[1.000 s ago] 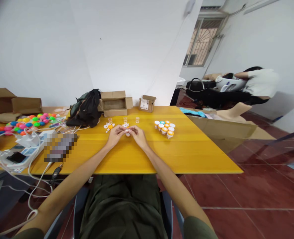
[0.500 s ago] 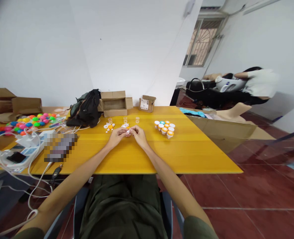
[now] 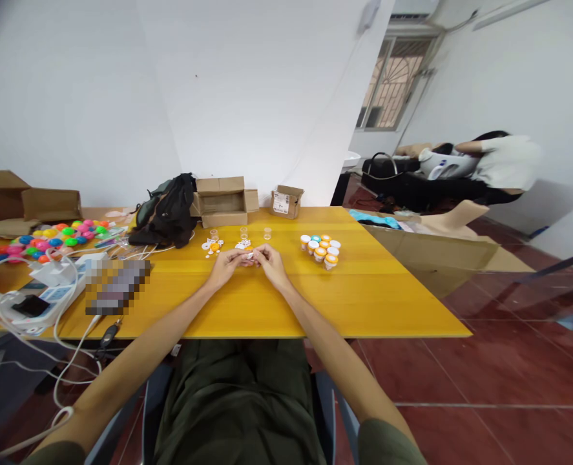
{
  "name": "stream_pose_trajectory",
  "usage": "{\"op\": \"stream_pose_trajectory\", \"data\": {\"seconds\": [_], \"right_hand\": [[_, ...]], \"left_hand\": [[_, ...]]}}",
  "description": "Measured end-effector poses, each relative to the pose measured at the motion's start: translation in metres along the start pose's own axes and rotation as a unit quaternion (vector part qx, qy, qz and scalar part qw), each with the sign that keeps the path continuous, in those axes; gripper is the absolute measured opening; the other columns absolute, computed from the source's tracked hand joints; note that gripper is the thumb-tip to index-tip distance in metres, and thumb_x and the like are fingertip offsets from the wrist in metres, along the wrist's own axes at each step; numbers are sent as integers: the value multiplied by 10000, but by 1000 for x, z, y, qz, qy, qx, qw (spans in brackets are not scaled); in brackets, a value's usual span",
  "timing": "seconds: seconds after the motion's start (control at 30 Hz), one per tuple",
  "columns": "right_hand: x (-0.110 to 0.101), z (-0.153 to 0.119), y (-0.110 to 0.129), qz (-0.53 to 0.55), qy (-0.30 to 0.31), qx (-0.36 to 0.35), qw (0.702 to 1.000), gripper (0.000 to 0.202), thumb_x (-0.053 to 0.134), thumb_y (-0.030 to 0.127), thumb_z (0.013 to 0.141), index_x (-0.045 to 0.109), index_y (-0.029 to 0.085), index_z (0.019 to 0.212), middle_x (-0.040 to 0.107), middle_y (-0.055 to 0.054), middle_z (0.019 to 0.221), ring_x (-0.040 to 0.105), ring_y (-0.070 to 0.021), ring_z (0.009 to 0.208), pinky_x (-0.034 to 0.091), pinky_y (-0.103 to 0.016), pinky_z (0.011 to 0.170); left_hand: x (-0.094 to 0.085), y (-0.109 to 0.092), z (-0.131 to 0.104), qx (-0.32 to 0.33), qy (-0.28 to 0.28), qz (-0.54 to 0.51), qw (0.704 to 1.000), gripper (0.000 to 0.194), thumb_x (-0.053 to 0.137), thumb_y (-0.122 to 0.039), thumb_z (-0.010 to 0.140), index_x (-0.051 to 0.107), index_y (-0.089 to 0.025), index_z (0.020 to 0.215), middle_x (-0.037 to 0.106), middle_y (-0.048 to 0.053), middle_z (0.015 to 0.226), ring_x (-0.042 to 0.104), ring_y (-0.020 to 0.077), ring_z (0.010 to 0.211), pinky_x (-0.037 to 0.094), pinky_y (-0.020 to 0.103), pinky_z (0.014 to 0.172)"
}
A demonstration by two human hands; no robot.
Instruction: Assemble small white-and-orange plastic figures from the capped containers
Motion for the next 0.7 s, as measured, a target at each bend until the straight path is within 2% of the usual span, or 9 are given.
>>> {"op": "stream_pose_trajectory", "data": {"seconds": [0.2,0.33,0.5,0.7], "right_hand": [[3,-2,4,20,-2,12,1000,447,666,685,758,608,246,816,695,-30,769,663,-208,724,577,-365,704],[5,-3,7,51,-1,21,998,439,738,658,707,625,246,806,716,-34,793,683,-223,755,588,-385,744],[7,-3,8,93,-8,54,994,492,797,666,624,627,236,792,718,-16,743,679,-197,700,576,-346,704],[5,-2,5,143,-8,75,987,466,856,612,572,656,228,743,701,-1,678,646,-166,626,547,-310,648]], "left_hand": [[-5,-2,3,17,-52,6,998,271,758,-416,770,739,-176,895,775,57,901,725,223,901,583,374,883],[-9,-4,2,21,-80,-1,997,254,776,-372,754,734,-179,913,774,70,973,715,220,963,562,372,931],[-9,-6,1,29,-76,-19,997,291,818,-371,706,733,-176,905,769,71,962,709,212,945,558,366,925],[-8,-8,1,40,-60,-11,997,318,836,-393,683,736,-171,889,758,57,886,700,194,855,576,337,838]]}}
Point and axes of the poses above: each hand's wrist, its own z-axis towards the middle knuckle, its own x-axis out of the palm, y = z × x, the point moved 3 cm from there along z, towards the middle knuckle
